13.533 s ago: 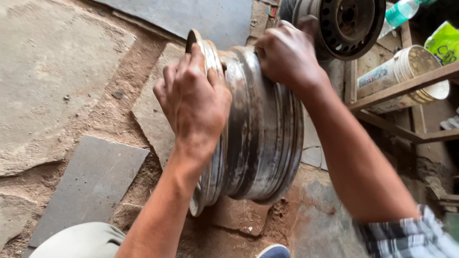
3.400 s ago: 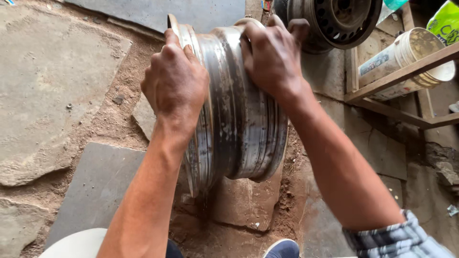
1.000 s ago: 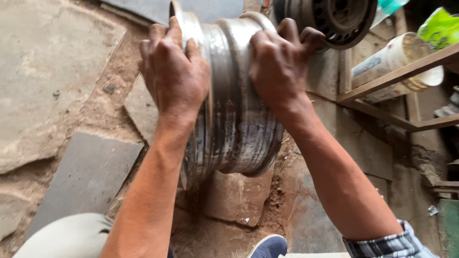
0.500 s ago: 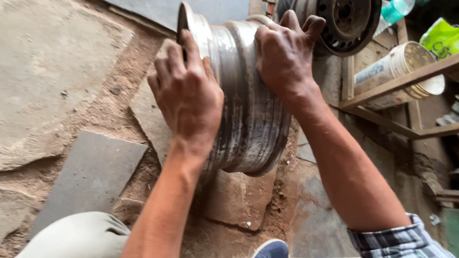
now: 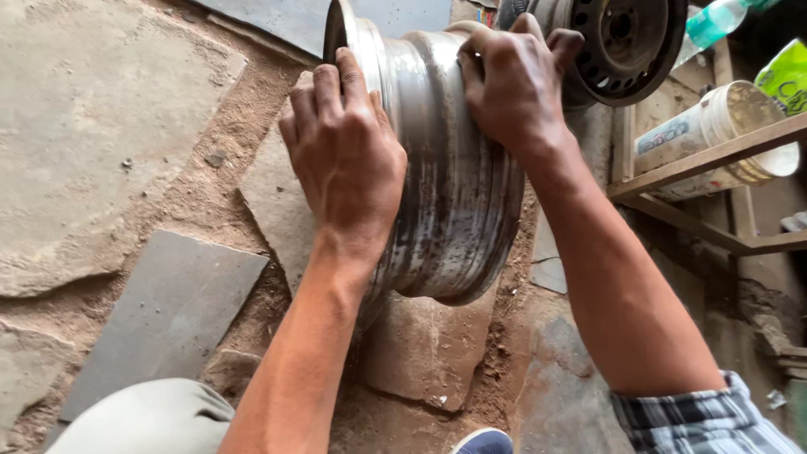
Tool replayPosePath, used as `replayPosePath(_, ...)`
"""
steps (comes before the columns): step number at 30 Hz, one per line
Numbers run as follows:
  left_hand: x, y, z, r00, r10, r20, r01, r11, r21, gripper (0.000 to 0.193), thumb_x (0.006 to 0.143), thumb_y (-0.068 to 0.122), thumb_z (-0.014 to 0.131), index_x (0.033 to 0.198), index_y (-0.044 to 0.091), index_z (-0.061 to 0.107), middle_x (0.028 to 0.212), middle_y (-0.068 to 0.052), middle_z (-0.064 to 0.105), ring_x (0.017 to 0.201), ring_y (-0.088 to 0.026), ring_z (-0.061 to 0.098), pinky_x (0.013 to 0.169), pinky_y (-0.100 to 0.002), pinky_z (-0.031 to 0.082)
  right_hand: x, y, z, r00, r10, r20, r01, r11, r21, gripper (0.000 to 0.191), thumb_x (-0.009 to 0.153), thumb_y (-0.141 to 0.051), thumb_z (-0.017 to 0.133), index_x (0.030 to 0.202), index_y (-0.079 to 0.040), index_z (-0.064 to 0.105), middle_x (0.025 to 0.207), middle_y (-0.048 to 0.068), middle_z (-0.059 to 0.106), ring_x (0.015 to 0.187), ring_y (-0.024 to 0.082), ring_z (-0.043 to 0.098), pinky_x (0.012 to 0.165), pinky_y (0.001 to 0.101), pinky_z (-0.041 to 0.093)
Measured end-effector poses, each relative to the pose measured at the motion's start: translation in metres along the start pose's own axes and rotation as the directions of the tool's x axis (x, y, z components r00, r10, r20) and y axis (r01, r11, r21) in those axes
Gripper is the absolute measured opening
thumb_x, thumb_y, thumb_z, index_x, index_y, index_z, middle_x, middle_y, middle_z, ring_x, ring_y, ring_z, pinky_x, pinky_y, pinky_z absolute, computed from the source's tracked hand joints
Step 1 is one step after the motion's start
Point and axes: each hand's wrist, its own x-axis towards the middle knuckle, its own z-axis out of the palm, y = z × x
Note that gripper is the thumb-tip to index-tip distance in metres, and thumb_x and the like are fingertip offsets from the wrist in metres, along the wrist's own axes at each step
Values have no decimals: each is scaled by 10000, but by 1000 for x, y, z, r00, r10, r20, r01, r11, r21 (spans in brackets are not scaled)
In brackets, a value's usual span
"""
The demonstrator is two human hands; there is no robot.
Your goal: The person scrubs a metal wheel rim with a small abrasive tool, rotating the rim to clean different sections. The person works on the rim while sitting on the floor in a workshop.
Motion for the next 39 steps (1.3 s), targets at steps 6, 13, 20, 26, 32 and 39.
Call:
replayPosePath(6,12,-5,7,992,-114,59,128,925,-357,472,1012,119,702,1432,-40,557,1307,-158,654,1224,-307,592,1077,-431,482,-110,-95,-24,966,51,-255,-82,990,-114,171,1066,-153,645,1146,-2,655,820,113,723,736,260,662,1031,585,333)
replayPosePath(13,-5,10,-5,960,-243,136,279,831,-481,535,953,69,673,1458,-36,530,1357,-145,571,1238,-309,518,1102,-531,332,-61,-59,7,985,61,-162,-51,996,68,46,1063,-115,665,1091,-80,675,1053,55,747,887,191,664,988,481,425)
replayPosePath(20,-23,24,-26,983,-181,37,183,935,-305,488,982,108,697,1433,-24,563,1312,-122,625,1198,-266,553,1073,-435,420,-131,-123,-22,972,81,-222,-117,981,-154,260,985,-143,713,1240,-95,694,1061,97,748,945,267,636,885,521,313)
replayPosePath(26,-20,23,-36,986,-169,17,165,934,-318,504,971,88,697,1432,-65,560,1306,-152,636,1152,-286,565,1011,-415,461,-69,-80,1,986,113,-125,-123,989,-79,169,1041,-136,657,1195,-76,697,1102,164,705,965,319,630,1035,558,424)
replayPosePath(32,-1,12,-7,983,-180,41,183,921,-343,519,933,70,694,1415,-62,556,1322,-187,628,1197,-310,600,1061,-457,485,-38,-87,-4,974,66,-216,-42,993,113,119,1111,-126,656,1207,-84,714,1084,68,717,1131,287,626,1122,469,425)
replayPosePath(39,4,4,10,983,-183,-21,163,919,-359,498,960,79,697,1413,-84,570,1323,-238,641,1282,-367,578,1176,-552,369,-82,-106,-5,959,134,-251,-109,988,112,190,976,-76,712,1160,-44,748,978,90,675,907,277,595,926,416,352)
